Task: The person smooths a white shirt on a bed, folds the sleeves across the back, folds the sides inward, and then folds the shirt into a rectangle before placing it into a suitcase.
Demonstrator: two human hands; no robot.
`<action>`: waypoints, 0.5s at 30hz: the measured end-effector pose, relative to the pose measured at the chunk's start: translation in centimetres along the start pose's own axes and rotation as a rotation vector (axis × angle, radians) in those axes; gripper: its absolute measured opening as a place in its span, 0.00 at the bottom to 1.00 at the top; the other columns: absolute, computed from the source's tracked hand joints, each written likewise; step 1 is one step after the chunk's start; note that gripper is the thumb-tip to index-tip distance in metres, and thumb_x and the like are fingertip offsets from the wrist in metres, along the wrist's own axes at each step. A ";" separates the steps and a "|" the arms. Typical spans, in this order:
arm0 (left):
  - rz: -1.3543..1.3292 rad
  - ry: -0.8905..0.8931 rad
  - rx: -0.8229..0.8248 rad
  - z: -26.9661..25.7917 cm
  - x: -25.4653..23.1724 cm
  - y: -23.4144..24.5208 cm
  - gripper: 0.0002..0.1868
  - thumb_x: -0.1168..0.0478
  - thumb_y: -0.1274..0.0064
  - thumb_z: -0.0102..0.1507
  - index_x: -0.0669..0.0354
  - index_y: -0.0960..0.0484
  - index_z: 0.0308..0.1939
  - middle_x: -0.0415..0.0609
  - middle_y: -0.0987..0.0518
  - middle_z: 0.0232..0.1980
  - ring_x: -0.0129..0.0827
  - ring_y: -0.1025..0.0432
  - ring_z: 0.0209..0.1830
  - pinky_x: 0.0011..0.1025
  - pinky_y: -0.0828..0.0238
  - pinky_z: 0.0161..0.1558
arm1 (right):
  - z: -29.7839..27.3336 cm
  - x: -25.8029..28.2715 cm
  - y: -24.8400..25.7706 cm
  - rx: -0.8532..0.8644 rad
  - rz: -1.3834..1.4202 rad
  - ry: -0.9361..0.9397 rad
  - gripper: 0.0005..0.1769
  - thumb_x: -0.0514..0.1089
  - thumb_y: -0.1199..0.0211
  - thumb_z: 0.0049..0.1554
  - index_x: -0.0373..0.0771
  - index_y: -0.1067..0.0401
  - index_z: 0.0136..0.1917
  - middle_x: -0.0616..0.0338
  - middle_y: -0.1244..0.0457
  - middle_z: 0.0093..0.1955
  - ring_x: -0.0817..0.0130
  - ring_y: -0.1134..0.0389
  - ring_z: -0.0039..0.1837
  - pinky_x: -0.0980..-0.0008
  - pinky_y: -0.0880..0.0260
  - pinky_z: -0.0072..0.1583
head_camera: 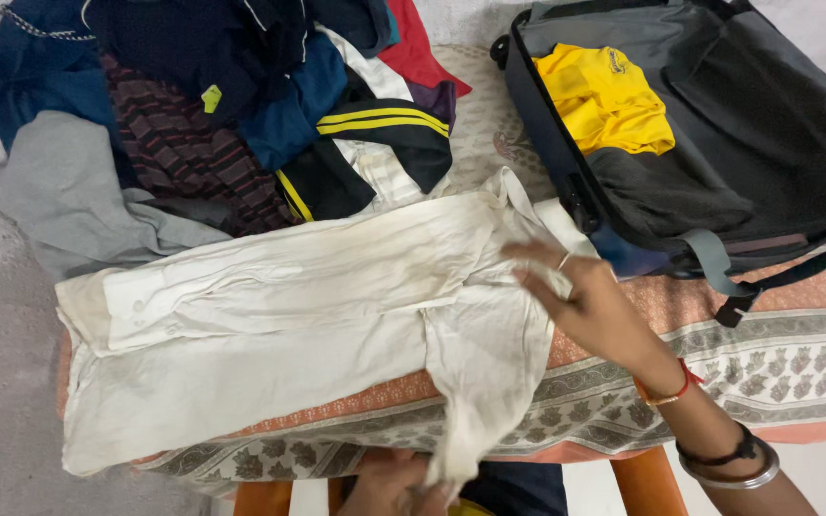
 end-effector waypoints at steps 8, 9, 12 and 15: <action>0.078 -0.104 0.023 1.2 -11.5 5.4 0.16 0.59 0.54 0.69 0.68 0.14 0.40 0.54 0.19 0.22 0.35 0.29 0.14 0.36 0.35 0.21 | -0.2 6.3 -4.2 0.502 0.457 0.234 0.24 0.33 0.37 0.58 0.34 0.29 0.68 0.47 0.36 0.73 0.53 0.36 0.75 0.53 0.39 0.73; 0.179 -0.244 0.026 1.4 -12.3 5.6 0.15 0.60 0.53 0.69 0.68 0.15 0.37 0.53 0.21 0.21 0.35 0.28 0.14 0.36 0.33 0.22 | 0.0 7.0 -4.6 0.562 0.443 0.256 0.23 0.34 0.36 0.58 0.34 0.29 0.67 0.48 0.34 0.69 0.54 0.33 0.72 0.52 0.40 0.74; 0.381 -0.306 0.030 1.3 -12.7 5.8 0.15 0.62 0.53 0.68 0.67 0.16 0.31 0.53 0.21 0.21 0.39 0.27 0.14 0.38 0.32 0.23 | 0.6 8.1 -5.7 0.732 0.415 0.303 0.19 0.37 0.32 0.58 0.34 0.26 0.63 0.51 0.29 0.59 0.58 0.27 0.63 0.54 0.36 0.70; 0.480 -0.410 -0.074 0.7 -13.9 6.9 0.13 0.63 0.51 0.67 0.68 0.18 0.32 0.56 0.20 0.25 0.44 0.24 0.21 0.41 0.28 0.28 | 1.0 7.8 -6.7 0.827 0.400 0.245 0.14 0.40 0.30 0.59 0.36 0.23 0.58 0.53 0.29 0.53 0.62 0.26 0.55 0.62 0.25 0.56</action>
Point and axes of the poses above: each hand's wrist, its own z-axis towards the middle knuckle, its own y-axis out of the back of the hand, x = y × z, the point moved 5 cm from there along z, towards the middle knuckle
